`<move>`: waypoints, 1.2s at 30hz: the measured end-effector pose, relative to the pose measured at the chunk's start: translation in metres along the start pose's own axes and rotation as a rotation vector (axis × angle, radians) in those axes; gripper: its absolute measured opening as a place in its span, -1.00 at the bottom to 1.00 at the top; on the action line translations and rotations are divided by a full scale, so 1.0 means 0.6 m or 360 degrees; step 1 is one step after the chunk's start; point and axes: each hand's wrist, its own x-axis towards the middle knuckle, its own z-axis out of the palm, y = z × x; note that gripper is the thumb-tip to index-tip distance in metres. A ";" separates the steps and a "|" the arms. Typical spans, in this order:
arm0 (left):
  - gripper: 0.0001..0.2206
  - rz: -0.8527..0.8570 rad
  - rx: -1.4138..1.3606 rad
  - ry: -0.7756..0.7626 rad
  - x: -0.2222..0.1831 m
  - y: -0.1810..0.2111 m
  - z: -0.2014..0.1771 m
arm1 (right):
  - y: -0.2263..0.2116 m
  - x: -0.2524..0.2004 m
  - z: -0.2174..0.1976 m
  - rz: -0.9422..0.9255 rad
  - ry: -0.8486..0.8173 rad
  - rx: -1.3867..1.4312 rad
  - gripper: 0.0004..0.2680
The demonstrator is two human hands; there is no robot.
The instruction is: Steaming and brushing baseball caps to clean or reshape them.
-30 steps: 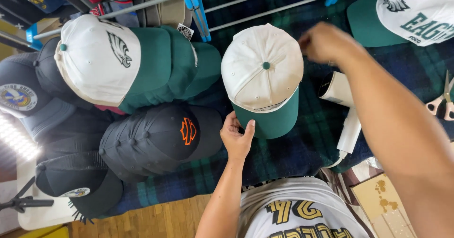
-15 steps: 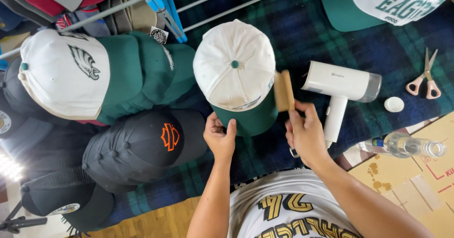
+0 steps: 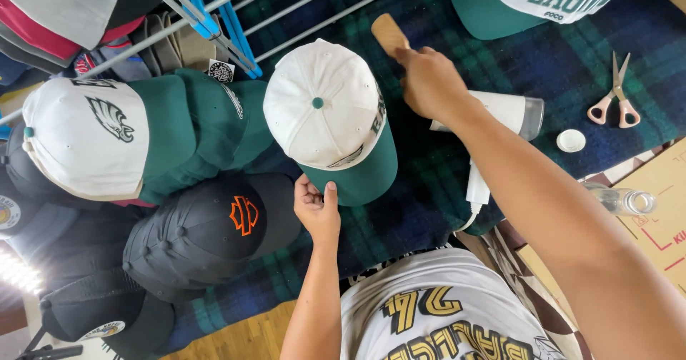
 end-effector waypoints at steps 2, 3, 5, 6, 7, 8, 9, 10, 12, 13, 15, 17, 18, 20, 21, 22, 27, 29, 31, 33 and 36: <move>-0.67 0.0013 0.0042 -0.0018 0.000 0.006 0.001 | 0.019 0.008 0.049 -0.0075 -0.0016 -0.0166 -0.75; -0.66 0.0028 0.0077 -0.0039 0.001 0.008 0.002 | 0.028 0.013 0.074 -0.0150 -0.0028 -0.0339 -0.75; -0.65 0.0025 0.0053 -0.0017 0.001 0.005 0.003 | 0.030 0.000 0.042 -0.0272 -0.0024 -0.0271 -0.72; -0.65 0.0022 0.0028 0.0006 0.001 0.003 0.003 | 0.030 -0.006 0.027 -0.0394 -0.0018 -0.0202 -0.67; -0.65 0.0012 0.0033 0.0018 0.000 0.006 0.004 | 0.032 -0.038 0.001 -0.0403 -0.0031 -0.0198 -0.67; -0.68 0.0002 -0.0012 0.0001 -0.001 0.010 0.003 | 0.032 -0.070 -0.025 -0.0403 0.0304 0.0066 -0.72; -0.72 0.0000 -0.0058 -0.0011 0.002 0.014 0.004 | 0.032 -0.097 -0.051 -0.0405 0.0644 0.0335 -0.77; -0.72 -0.0001 -0.0054 0.0006 0.003 0.031 0.007 | 0.039 -0.143 -0.063 -0.0418 0.0636 0.0343 -0.77; -0.59 -0.0133 -0.0033 -0.0026 0.006 0.062 0.013 | 0.055 -0.237 -0.085 0.0020 0.0739 -0.0106 -0.92; -0.59 -0.0139 -0.0027 -0.0006 0.006 0.060 0.012 | 0.062 -0.263 -0.085 0.0005 0.0725 -0.0097 -0.92; -0.64 -0.0142 -0.0147 -0.0023 0.006 0.056 0.014 | 0.077 -0.317 -0.089 0.0885 -0.0223 -0.0521 -0.61; -0.65 -0.0149 -0.0157 -0.0015 0.004 0.054 0.013 | 0.047 -0.292 -0.097 0.1067 -0.0521 -0.0366 -0.57; -0.66 -0.0150 -0.0170 -0.0022 0.005 0.054 0.014 | 0.031 -0.280 -0.102 0.1260 -0.0809 -0.0206 -0.51; -0.66 -0.0135 -0.0187 -0.0018 0.008 0.051 0.017 | 0.030 -0.260 -0.091 0.1322 -0.0663 0.0013 -0.60; -0.66 -0.0136 -0.0200 -0.0022 0.005 0.049 0.015 | 0.027 -0.254 -0.085 0.1392 -0.0525 0.0232 -0.62; -0.66 -0.0138 -0.0197 -0.0016 0.000 0.052 0.011 | 0.019 -0.251 -0.085 0.1388 -0.0531 0.0230 -0.62; -0.68 -0.0137 -0.0109 -0.0015 0.004 0.054 0.012 | 0.089 -0.248 -0.029 0.1956 -0.0223 0.1817 -0.78; -0.64 -0.0112 -0.0127 -0.0027 0.004 0.049 0.012 | 0.102 -0.240 -0.030 0.1902 -0.0276 0.2350 -0.77; -0.61 -0.0088 -0.0143 -0.0042 0.005 0.049 0.012 | 0.115 -0.232 -0.026 0.1815 -0.0333 0.2883 -0.73; -0.62 -0.0066 -0.0130 -0.0051 0.005 0.053 0.012 | 0.127 -0.224 -0.015 0.2056 -0.0391 0.3218 -0.83; -0.79 0.0098 -0.0144 0.0005 0.012 0.043 0.015 | 0.132 -0.230 0.005 0.1883 -0.0365 0.3338 -0.82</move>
